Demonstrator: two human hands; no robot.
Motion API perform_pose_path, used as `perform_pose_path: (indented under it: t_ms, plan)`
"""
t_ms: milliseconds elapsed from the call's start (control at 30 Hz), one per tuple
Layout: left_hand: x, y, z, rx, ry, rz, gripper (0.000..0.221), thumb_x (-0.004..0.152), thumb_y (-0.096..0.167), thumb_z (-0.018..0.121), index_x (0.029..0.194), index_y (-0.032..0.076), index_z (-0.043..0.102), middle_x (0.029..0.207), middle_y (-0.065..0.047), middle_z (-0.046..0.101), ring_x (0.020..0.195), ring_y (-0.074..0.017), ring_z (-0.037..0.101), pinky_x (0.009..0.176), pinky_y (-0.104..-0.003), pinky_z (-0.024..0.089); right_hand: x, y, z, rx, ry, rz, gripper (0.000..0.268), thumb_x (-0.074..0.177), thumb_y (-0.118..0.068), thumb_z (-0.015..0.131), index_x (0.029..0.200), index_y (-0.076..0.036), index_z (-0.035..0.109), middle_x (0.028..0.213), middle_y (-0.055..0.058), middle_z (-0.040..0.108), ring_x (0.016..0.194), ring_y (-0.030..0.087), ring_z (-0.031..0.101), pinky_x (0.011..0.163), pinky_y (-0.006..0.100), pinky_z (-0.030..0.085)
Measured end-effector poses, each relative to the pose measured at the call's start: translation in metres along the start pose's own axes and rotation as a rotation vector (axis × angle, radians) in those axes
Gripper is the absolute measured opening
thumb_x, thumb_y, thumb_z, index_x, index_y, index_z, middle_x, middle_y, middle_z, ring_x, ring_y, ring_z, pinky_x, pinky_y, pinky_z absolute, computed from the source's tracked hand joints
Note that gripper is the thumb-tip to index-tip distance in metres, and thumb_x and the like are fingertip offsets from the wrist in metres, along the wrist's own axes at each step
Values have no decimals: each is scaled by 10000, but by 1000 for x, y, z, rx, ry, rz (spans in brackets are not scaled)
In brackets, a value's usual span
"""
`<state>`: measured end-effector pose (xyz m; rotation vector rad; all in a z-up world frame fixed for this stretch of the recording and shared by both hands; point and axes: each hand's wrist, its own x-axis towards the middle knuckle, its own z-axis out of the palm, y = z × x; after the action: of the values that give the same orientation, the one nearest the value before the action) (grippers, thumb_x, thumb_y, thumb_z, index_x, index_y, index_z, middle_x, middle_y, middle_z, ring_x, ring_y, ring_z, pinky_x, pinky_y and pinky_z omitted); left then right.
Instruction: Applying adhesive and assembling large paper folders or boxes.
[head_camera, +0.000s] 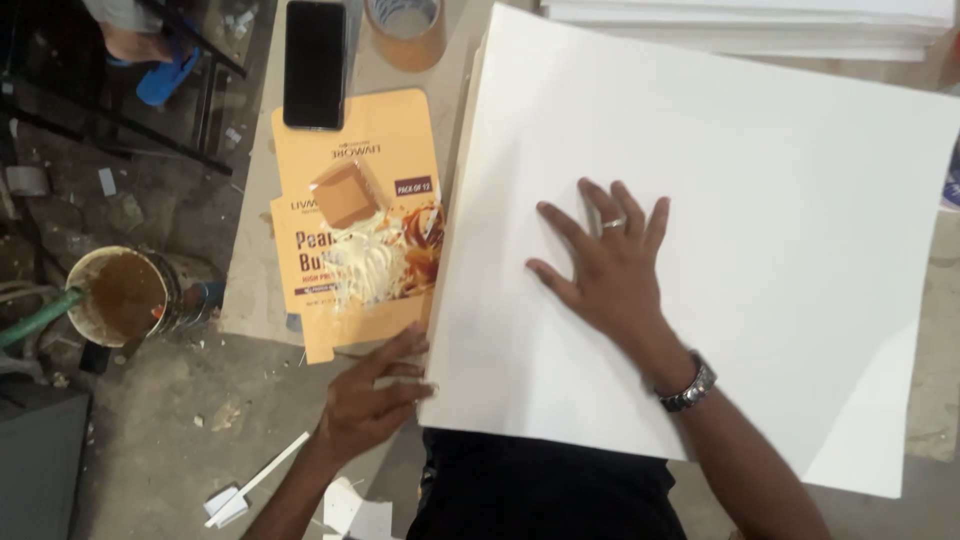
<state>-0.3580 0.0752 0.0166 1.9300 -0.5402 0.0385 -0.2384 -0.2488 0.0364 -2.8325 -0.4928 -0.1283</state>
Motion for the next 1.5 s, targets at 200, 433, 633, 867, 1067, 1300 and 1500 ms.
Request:
perform_pose_path:
  t_ms: [200,433,633,867,1067,1300,1500]
  plan:
    - [-28,40,-8,164,-11,103,308,776,-99,723,992,106,802,1415,-234,587,1192,-350,718,924,-373,679,-3,3,0,-1,5,-20,586,960,-615,657,1436,-276,625,1564,171,408,1492,409,255,1145,800,105]
    - [36,48,-11,441,91,190,270,793,48,792,1038,160,794,1493,-181,502,1374,-458,513,1101,-553,499,-1,2,-3,10,22,-28,590,976,-607,661,1455,-264,622,1559,179,436,1491,413,257,1136,808,110]
    - [16,34,-9,582,21,243,220,809,57,786,1004,157,792,1553,-112,448,1434,-478,451,1156,-617,442,-2,3,-3,29,44,-24,567,1002,-594,661,1467,-273,619,1571,180,439,1498,414,259,1144,807,109]
    - [-31,43,-4,436,95,230,333,769,44,752,1063,197,773,1581,-60,418,1478,-444,433,1187,-599,437,0,6,0,22,55,-62,567,1019,-590,655,1478,-259,612,1570,188,433,1491,417,265,1133,809,113]
    - [18,36,-11,327,45,-52,512,675,45,732,1168,175,773,1677,-167,308,1553,-466,299,1235,-591,343,-2,8,3,26,50,-66,565,1034,-588,655,1488,-255,610,1565,190,437,1496,428,258,1130,815,103]
    - [-23,23,-8,341,25,126,445,612,82,720,1014,246,814,1655,-70,338,1558,-411,303,1250,-557,363,-2,6,0,48,50,-46,550,1034,-574,661,1486,-266,612,1579,197,435,1497,433,254,1145,805,95]
    - [-10,33,-19,-67,38,21,491,678,84,657,1143,207,753,1684,-104,341,1515,-390,448,1221,-515,456,-3,5,-1,39,41,-58,560,1028,-562,669,1491,-252,609,1583,192,432,1500,432,263,1146,804,95]
